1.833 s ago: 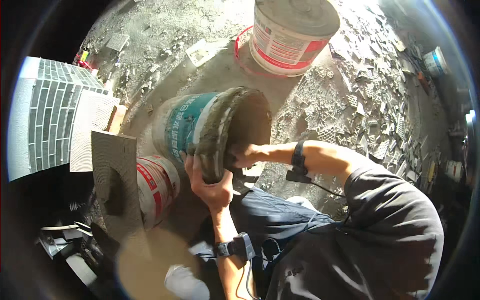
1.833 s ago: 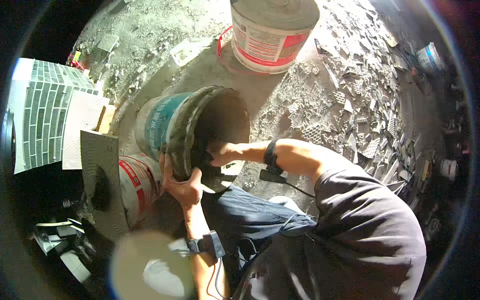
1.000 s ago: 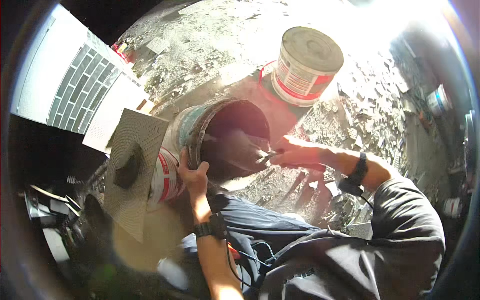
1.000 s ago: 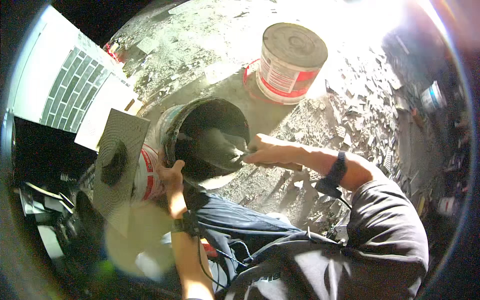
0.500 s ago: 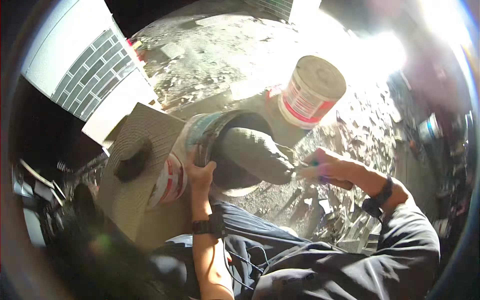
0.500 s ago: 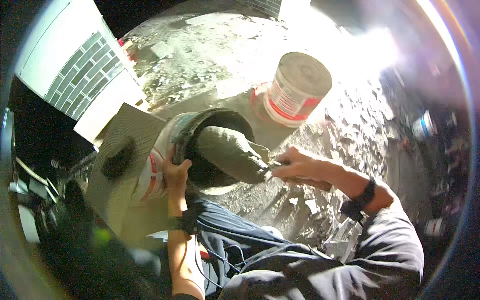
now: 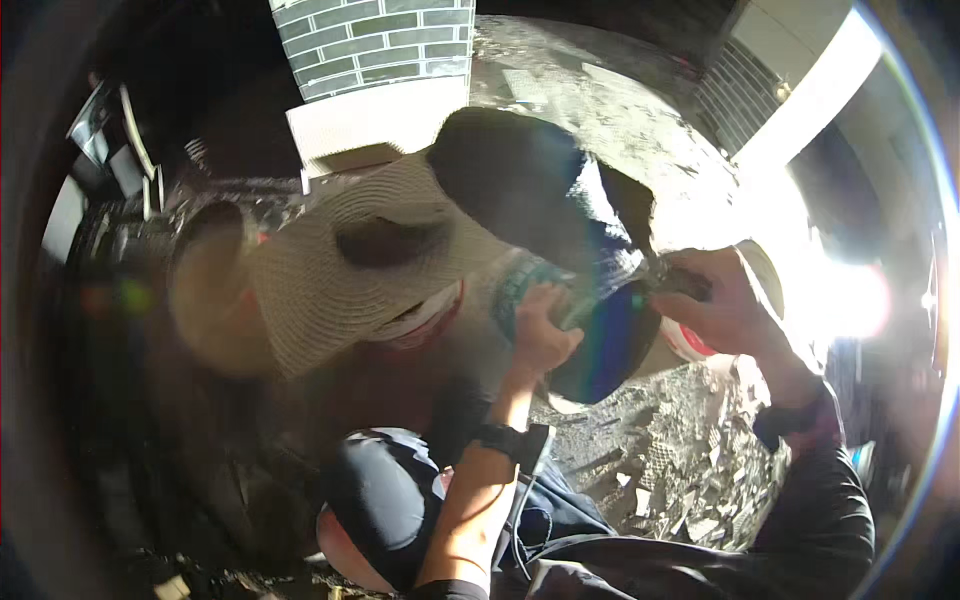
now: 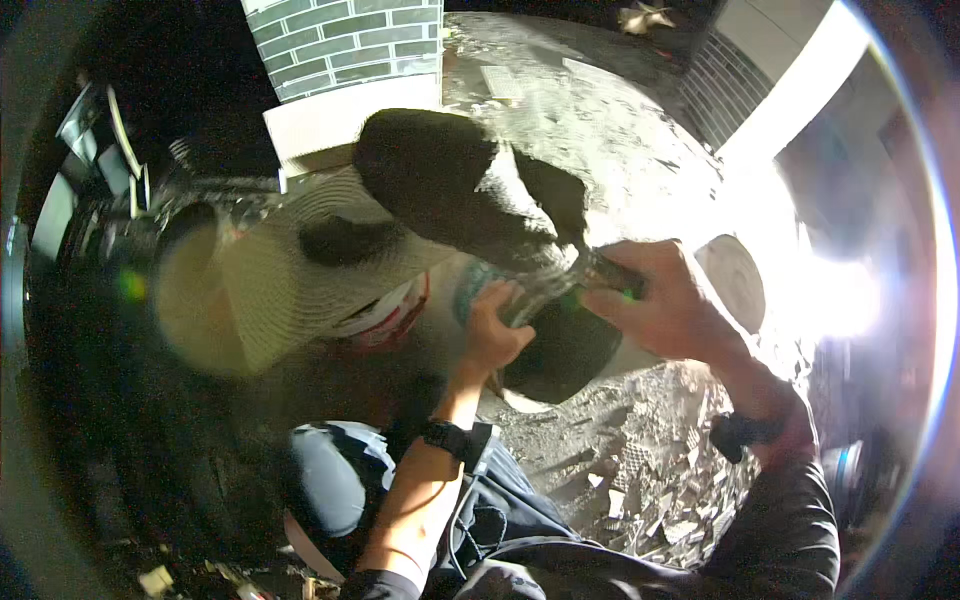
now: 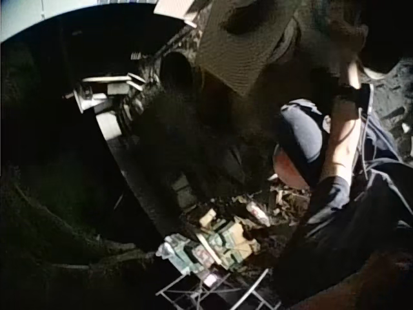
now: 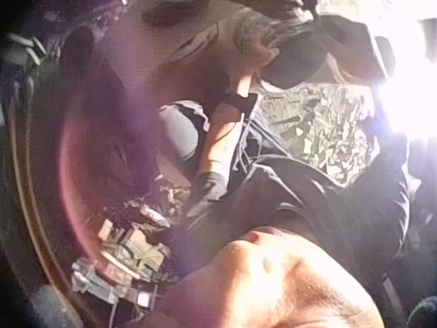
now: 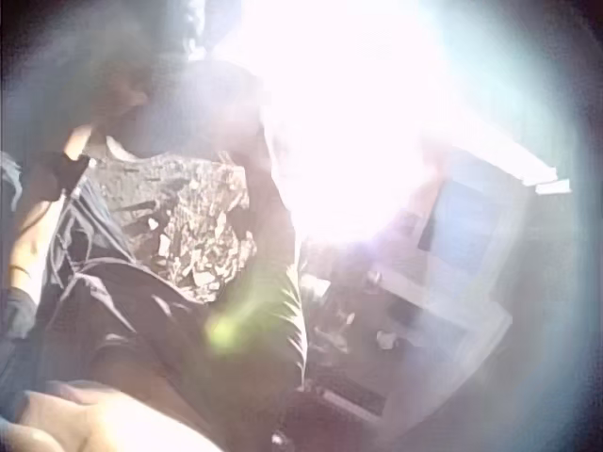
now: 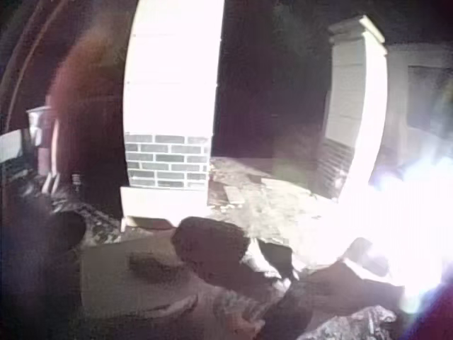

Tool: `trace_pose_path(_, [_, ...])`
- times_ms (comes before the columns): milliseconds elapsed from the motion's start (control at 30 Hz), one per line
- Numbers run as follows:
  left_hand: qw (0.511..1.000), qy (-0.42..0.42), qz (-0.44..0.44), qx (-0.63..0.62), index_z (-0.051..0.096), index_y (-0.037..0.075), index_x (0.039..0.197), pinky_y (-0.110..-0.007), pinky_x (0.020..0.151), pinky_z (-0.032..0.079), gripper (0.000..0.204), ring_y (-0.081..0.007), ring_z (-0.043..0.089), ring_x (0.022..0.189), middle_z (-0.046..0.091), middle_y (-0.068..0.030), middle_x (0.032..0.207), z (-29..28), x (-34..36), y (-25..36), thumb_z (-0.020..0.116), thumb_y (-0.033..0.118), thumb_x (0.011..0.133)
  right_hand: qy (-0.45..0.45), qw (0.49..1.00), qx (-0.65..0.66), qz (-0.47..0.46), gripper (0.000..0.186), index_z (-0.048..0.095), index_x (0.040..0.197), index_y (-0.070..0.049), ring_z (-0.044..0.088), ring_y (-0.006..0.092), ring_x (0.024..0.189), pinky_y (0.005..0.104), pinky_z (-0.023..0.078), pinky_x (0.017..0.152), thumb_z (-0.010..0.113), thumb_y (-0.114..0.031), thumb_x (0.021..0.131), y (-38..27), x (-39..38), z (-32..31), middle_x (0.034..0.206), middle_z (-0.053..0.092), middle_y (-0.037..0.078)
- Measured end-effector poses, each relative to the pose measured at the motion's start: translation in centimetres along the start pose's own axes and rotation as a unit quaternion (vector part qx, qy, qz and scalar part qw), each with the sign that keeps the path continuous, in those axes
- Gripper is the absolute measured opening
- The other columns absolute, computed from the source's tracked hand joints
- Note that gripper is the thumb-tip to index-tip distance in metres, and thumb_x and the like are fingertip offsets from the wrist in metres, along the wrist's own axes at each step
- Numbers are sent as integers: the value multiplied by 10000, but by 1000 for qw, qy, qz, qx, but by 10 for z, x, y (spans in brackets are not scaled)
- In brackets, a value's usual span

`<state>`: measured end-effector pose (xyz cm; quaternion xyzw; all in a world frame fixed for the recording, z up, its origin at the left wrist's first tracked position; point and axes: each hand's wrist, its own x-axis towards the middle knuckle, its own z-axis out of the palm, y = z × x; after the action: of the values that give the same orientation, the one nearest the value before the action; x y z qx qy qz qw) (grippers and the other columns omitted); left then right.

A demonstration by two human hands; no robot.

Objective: Applying mortar/adhesive to a large tile and preparing it for installation.

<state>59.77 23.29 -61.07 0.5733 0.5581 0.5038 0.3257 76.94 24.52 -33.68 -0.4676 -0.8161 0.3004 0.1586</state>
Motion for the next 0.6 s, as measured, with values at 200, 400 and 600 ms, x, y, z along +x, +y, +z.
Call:
trace_pose_path(200, [992, 12, 42, -119, 663, -30, 1074, -431, 950, 468, 464, -336, 634, 1089, 681, -203, 1054, 0, 1, -1, 763, 73, 632, 63, 961, -184, -195, 278, 631, 1109, -51, 697, 324, 844, 422, 568, 732, 672, -142, 850, 13, 136, 160, 1008, 661, 158])
trace_pose_path(400, [997, 9, 66, -31, 657, -13, 1120, -404, 898, 496, 477, -310, 651, 1043, 679, -190, 1071, -1, -5, -5, 718, 55, 652, 145, 962, -73, -218, 246, 628, 1168, -80, 688, 294, 737, 422, 559, 648, 612, -144, 930, 9, 130, 161, 899, 685, 160])
trace_pose_path(600, [997, -41, 50, -43, 650, -28, 1165, -389, 932, 498, 551, -317, 654, 1041, 685, -194, 1107, 20, 11, 17, 702, 56, 622, 202, 967, 92, -126, 257, 668, 1045, -22, 677, 268, 733, 391, 529, 650, 713, -222, 890, 65, 46, 49, 834, 673, 157])
